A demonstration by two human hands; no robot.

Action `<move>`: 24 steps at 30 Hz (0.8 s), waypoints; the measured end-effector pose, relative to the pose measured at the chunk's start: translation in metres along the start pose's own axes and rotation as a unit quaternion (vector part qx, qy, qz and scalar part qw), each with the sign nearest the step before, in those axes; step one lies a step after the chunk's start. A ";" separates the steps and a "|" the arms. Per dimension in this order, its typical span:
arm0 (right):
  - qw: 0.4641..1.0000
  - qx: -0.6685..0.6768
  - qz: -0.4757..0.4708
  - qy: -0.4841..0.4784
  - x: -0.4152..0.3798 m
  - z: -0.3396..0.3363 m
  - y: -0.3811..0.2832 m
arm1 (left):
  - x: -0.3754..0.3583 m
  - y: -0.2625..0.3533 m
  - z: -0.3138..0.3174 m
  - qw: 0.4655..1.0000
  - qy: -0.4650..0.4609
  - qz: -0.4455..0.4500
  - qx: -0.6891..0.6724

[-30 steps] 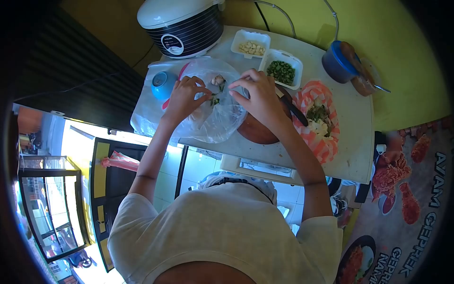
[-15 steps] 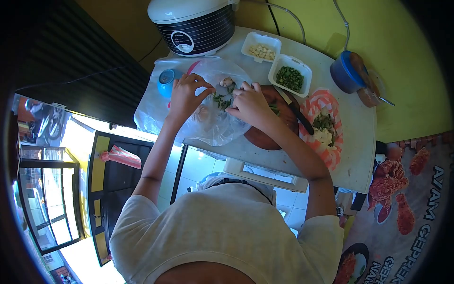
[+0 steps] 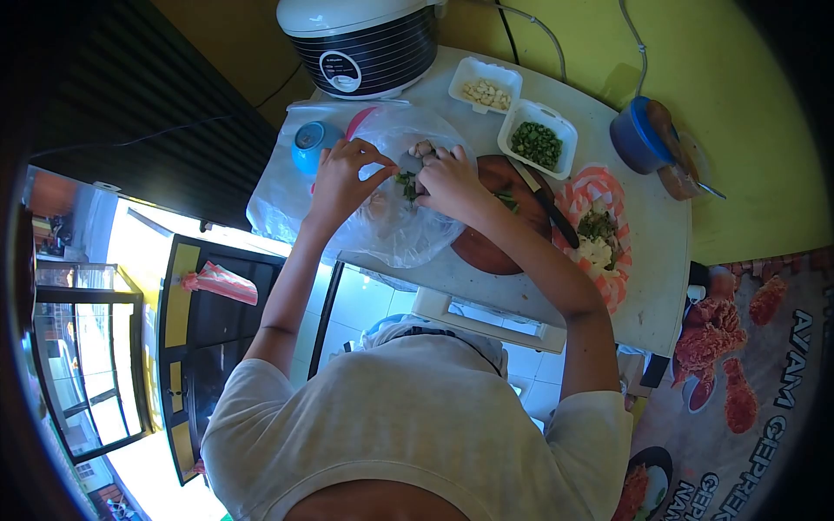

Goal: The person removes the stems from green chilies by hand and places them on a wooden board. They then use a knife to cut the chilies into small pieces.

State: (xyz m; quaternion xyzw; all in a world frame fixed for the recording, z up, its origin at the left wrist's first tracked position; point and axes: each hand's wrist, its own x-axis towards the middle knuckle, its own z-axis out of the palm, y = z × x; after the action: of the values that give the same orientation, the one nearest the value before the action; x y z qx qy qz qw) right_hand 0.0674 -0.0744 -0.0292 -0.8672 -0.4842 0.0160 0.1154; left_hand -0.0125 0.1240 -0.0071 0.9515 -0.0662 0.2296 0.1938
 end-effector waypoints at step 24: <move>0.881 0.471 0.011 0.051 -0.005 -0.030 0.003 | 0.001 -0.014 0.012 0.795 -0.129 -0.218 -0.552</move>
State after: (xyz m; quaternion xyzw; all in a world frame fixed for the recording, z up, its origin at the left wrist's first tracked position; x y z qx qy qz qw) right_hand 0.0715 -0.0863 -0.0009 -0.7156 -0.4030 0.1992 0.5345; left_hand -0.0042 0.1320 -0.0213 0.6931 0.0028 -0.0190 0.7206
